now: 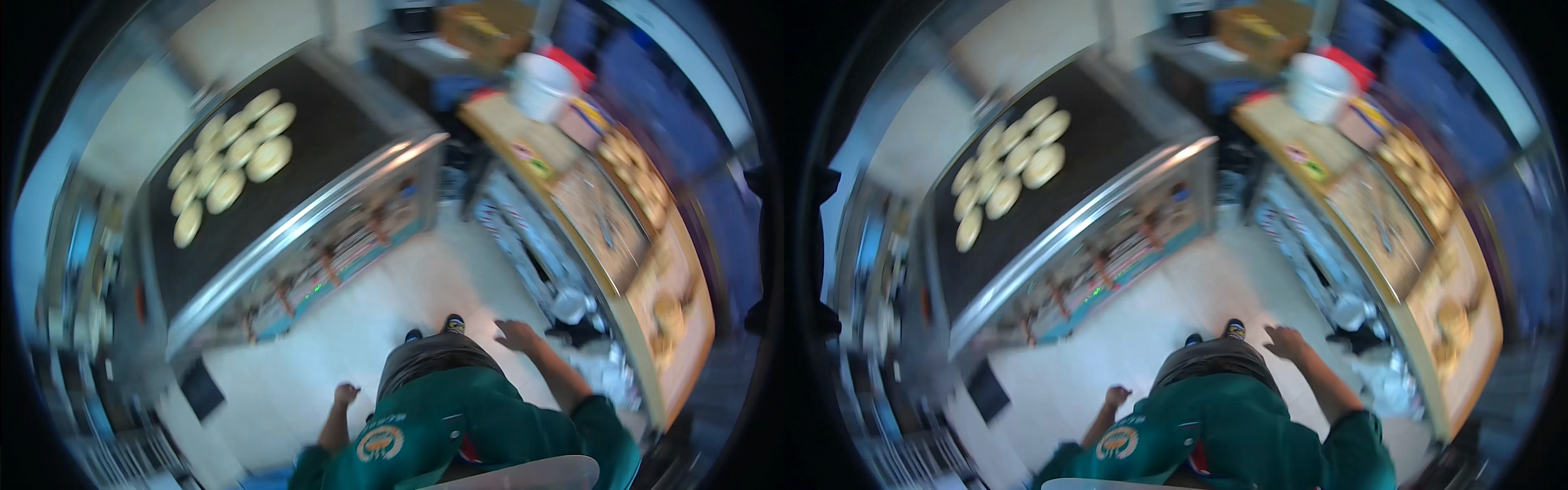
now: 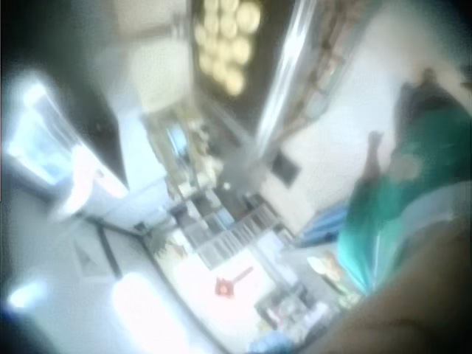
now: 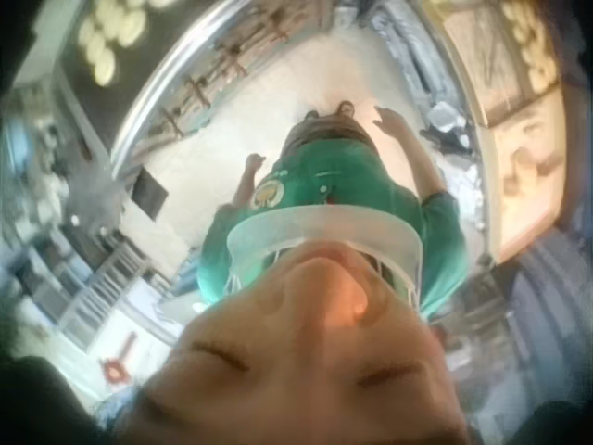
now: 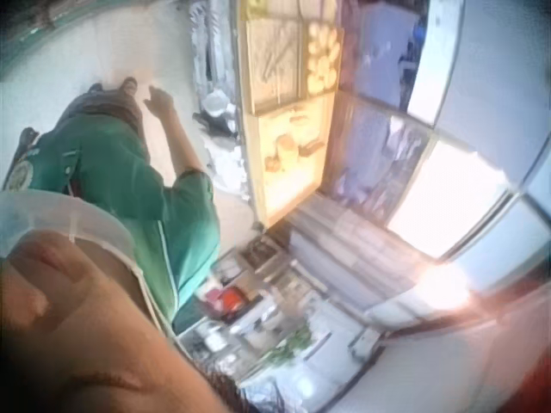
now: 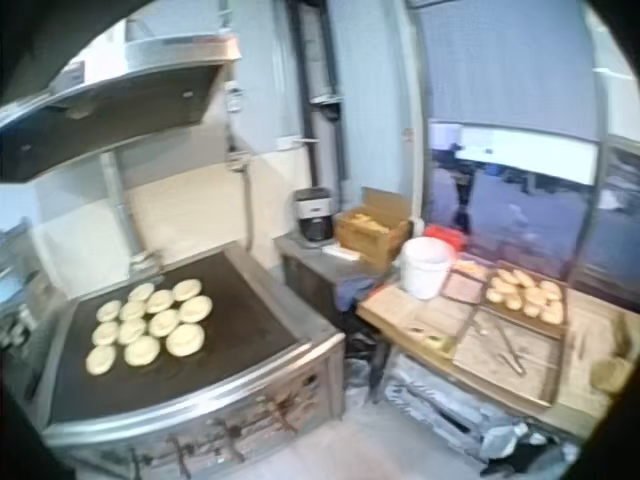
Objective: The person rolls dough balls into thin sheets, spreads a yellow filling, folds and shapes them into rounds, then cooks them on a flat griddle. They flip the cakes with tongs and transfer finished pieces to a cooling rack.
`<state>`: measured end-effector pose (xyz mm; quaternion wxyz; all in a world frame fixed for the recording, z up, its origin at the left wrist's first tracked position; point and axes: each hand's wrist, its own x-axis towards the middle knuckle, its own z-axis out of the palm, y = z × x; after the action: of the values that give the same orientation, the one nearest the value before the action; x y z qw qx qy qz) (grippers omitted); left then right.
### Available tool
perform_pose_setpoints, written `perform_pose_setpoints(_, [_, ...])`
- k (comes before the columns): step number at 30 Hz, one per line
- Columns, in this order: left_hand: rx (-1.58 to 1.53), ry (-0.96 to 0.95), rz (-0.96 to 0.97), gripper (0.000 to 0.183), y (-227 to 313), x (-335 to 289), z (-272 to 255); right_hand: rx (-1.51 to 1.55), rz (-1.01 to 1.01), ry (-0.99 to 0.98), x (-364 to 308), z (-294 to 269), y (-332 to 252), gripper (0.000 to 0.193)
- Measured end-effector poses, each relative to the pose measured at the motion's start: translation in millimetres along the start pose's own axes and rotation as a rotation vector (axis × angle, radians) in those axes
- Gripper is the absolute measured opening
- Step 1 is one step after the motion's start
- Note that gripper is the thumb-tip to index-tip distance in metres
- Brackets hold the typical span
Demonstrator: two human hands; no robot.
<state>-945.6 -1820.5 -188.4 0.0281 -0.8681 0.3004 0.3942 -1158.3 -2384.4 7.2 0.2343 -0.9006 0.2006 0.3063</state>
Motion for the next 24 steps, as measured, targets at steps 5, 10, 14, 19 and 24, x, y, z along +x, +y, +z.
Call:
perform_pose_setpoints(5, [-0.414, 0.301, -0.148, 0.062, 30.1, 24.1, -35.6, 0.081, 0.021, 0.209, 16.5, -44.8, 3.0, 0.057])
perform_pose_setpoints(10, [-0.344, 0.113, 0.025, 0.049, 62.6, 49.4, -56.1, 0.144, 0.092, 0.264, -6.5, -42.0, 34.3, 0.055])
perform_pose_setpoints(14, [-0.296, 0.082, 0.098, 0.043, 87.0, 81.1, -81.5, 0.24, 0.283, 0.215, -40.6, -11.2, 77.1, 0.071])
perform_pose_setpoints(19, [-0.307, 0.104, 0.045, 0.035, 117.1, 93.8, -128.8, 0.23, 0.447, 0.141, -57.1, 18.0, 114.4, 0.08])
perform_pose_setpoints(24, [-0.772, 0.234, 0.176, 0.041, 135.8, 67.7, -146.4, 0.149, 0.299, 0.125, -13.6, 5.2, 77.9, 0.075])
